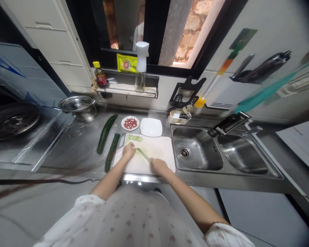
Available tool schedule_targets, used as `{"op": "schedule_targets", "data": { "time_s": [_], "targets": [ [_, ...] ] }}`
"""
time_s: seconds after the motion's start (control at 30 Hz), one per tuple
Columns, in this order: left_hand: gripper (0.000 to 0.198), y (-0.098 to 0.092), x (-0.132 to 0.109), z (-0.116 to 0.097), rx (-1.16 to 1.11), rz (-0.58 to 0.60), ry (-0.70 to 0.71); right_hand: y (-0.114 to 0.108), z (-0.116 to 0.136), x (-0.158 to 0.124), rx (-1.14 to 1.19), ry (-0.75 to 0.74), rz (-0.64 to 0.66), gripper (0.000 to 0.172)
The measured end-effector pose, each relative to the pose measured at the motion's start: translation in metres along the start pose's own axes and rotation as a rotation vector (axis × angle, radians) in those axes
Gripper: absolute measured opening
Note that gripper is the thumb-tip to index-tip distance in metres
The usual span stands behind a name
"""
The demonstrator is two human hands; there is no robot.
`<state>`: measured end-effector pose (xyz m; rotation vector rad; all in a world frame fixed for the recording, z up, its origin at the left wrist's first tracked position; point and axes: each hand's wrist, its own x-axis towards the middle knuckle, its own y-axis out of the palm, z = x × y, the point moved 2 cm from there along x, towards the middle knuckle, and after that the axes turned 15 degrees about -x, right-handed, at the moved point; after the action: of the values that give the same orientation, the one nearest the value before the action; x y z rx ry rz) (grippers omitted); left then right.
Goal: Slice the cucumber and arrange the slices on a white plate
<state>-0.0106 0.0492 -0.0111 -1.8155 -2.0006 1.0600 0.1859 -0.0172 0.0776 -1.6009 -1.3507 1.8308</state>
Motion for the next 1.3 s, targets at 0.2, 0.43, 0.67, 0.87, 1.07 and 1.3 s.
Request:
{"op": "schedule_targets", "data": {
  "time_s": [0.2, 0.43, 0.67, 0.87, 1.07, 1.3],
  "targets": [
    [0.017, 0.000, 0.001, -0.001, -0.008, -0.011, -0.012, -0.006, 0.000, 0.000, -0.026, 0.003, 0.030, 0.034],
    [0.016, 0.000, -0.001, -0.004, -0.002, -0.003, 0.010, -0.006, -0.002, 0.001, -0.041, 0.002, -0.009, 0.036],
    [0.015, 0.002, -0.001, -0.001, -0.016, -0.011, 0.040, 0.001, -0.001, -0.004, 0.014, 0.020, -0.028, 0.034],
    [0.017, 0.002, -0.001, 0.001, -0.013, -0.021, 0.052, 0.011, -0.003, -0.010, 0.023, 0.036, -0.021, 0.032],
    [0.020, 0.007, -0.006, 0.004, 0.021, -0.029, 0.086, 0.021, -0.007, -0.025, 0.034, 0.044, -0.039, 0.032],
    [0.028, 0.021, -0.030, 0.008, 0.103, -0.058, 0.368, 0.037, -0.014, -0.036, 0.084, 0.087, -0.053, 0.030]
  ]
}}
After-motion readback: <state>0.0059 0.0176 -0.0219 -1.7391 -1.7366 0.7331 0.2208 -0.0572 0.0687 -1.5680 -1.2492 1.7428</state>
